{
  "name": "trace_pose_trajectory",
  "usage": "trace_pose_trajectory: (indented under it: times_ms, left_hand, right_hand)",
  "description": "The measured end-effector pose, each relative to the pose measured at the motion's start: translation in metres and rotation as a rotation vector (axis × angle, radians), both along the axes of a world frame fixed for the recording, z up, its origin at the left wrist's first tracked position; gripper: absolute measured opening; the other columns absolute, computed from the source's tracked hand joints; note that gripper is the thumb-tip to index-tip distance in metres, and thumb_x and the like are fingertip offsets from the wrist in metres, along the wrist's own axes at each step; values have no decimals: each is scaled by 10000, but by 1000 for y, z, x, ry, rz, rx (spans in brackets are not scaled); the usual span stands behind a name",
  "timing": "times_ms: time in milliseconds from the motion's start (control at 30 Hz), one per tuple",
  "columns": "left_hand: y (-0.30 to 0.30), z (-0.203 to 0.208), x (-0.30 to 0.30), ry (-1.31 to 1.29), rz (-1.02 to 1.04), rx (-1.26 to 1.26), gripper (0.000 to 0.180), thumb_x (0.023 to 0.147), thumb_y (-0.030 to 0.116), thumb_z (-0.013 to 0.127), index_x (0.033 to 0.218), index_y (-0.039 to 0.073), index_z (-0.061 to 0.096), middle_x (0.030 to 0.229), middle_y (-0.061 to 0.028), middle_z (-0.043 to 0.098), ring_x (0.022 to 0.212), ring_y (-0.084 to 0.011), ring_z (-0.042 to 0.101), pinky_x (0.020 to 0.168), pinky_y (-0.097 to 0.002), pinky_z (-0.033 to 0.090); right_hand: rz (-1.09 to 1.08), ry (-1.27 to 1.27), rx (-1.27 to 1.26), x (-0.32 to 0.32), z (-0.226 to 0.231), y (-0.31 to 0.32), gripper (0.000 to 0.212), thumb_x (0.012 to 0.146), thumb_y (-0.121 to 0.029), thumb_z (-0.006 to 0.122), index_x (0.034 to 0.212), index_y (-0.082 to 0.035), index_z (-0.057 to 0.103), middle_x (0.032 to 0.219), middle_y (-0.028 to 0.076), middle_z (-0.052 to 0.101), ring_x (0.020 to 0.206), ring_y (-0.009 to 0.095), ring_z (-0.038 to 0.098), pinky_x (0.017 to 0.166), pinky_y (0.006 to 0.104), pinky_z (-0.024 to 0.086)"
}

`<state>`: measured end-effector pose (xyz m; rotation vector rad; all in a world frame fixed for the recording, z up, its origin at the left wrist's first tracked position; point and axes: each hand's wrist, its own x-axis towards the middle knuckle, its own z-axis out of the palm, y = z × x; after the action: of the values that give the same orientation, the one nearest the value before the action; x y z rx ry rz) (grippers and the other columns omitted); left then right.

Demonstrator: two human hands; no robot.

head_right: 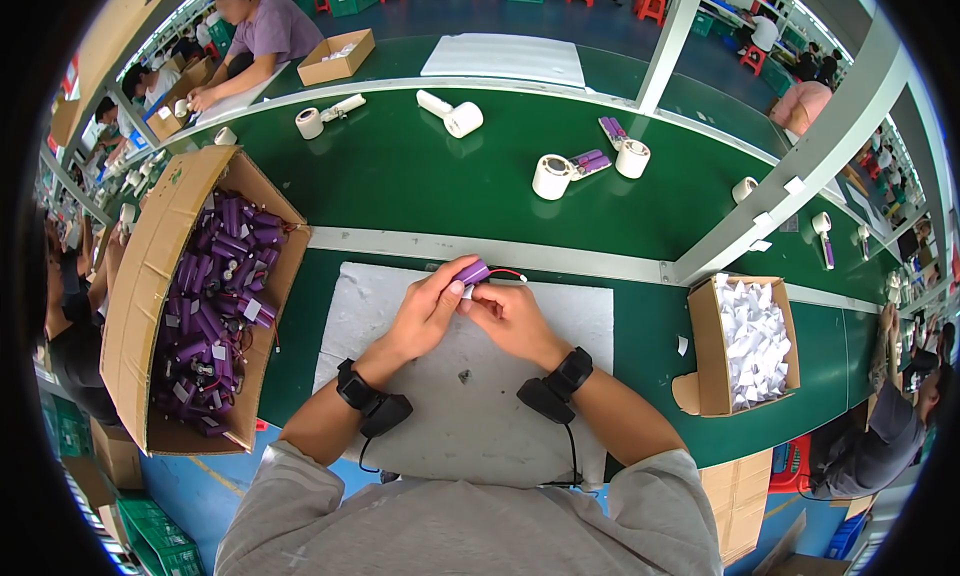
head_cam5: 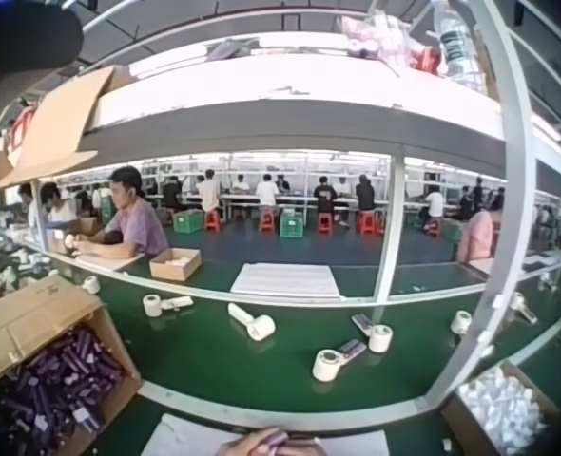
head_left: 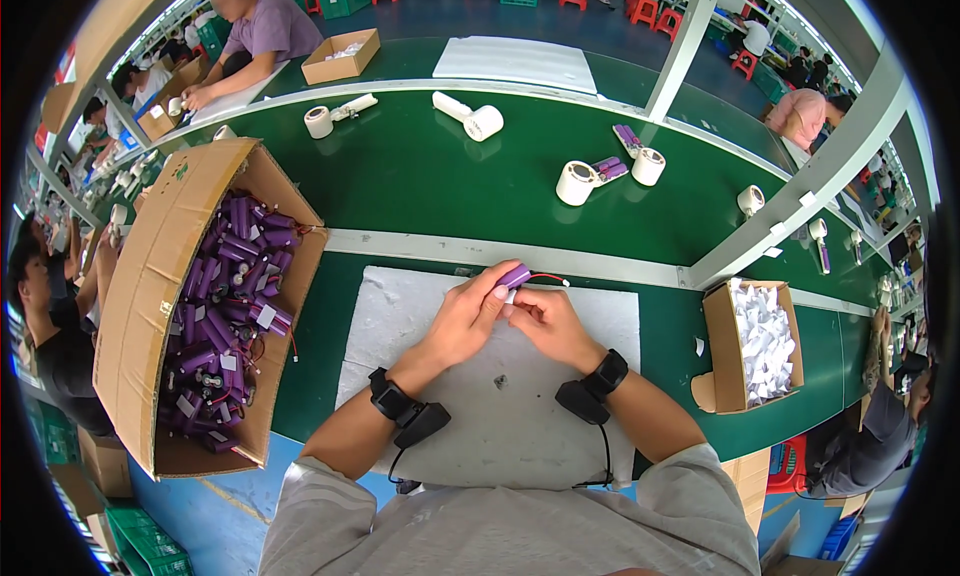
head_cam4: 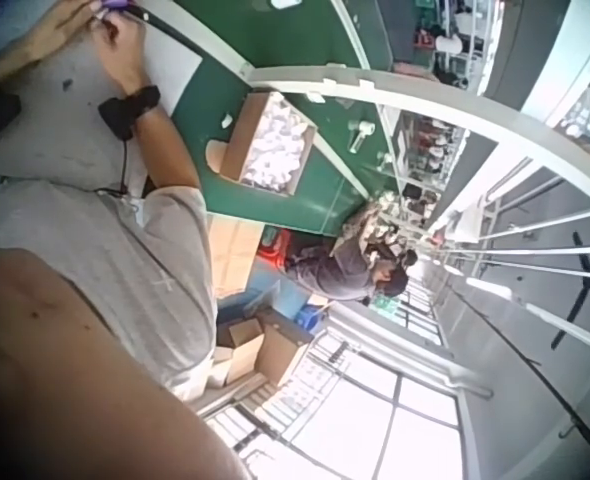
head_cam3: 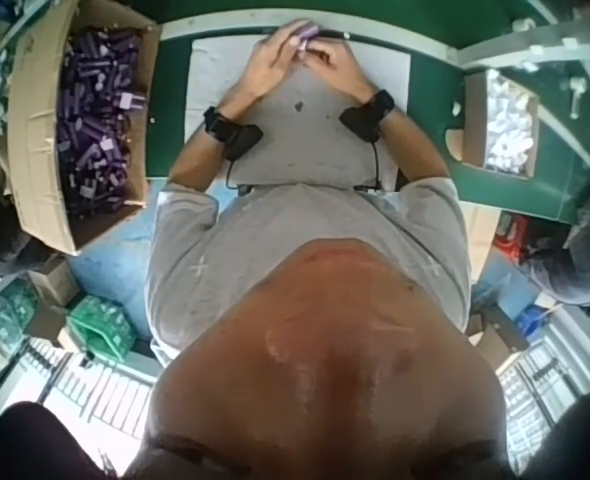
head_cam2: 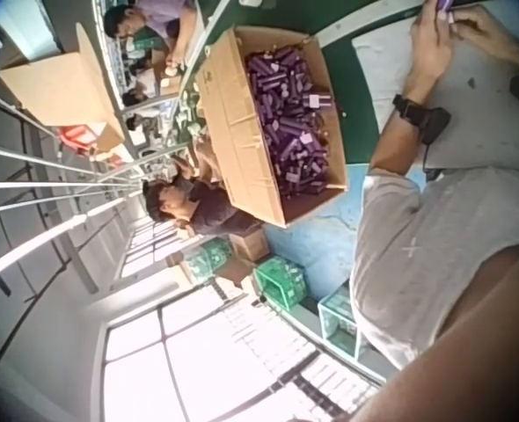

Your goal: Assembling handheld fans by fitting circuit boards and batteries into plastic housings on a factory assembly line.

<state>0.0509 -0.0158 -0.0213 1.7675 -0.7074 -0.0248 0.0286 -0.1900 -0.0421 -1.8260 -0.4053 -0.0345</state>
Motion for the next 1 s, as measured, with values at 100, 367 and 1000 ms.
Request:
trace_pose_trajectory:
  times_ms: [100, 367, 1000]
  left_hand:
    - [-1, 1, -1, 3, -3, 4, 344, 1022, 162, 418, 1323, 8, 484, 890, -102, 628, 749, -155, 569, 728, -292, 491]
    - [-1, -4, 4, -29, -1, 14, 345, 1023, 174, 423, 1319, 9, 488, 879, -105, 626, 741, -155, 570, 715, -297, 493]
    - [9, -14, 21, 365, 330, -451, 407, 1007, 196, 467, 1395, 92, 406, 1140, -87, 582, 810, -134, 583, 739, -279, 486]
  right_hand:
    - [-2, -11, 25, 0, -1, 1, 107, 894, -103, 633, 895, -3, 672, 626, 28, 578, 533, 62, 456, 490, 246, 361]
    - [-13, 4, 57, 0, 5, 3, 120, 910, -96, 603, 888, 2, 667, 666, 23, 607, 547, 53, 474, 495, 239, 367]
    - [-269, 306, 246, 9, 5, -5, 496, 982, -272, 528, 1377, -7, 391, 940, 41, 628, 723, 69, 553, 552, 206, 435]
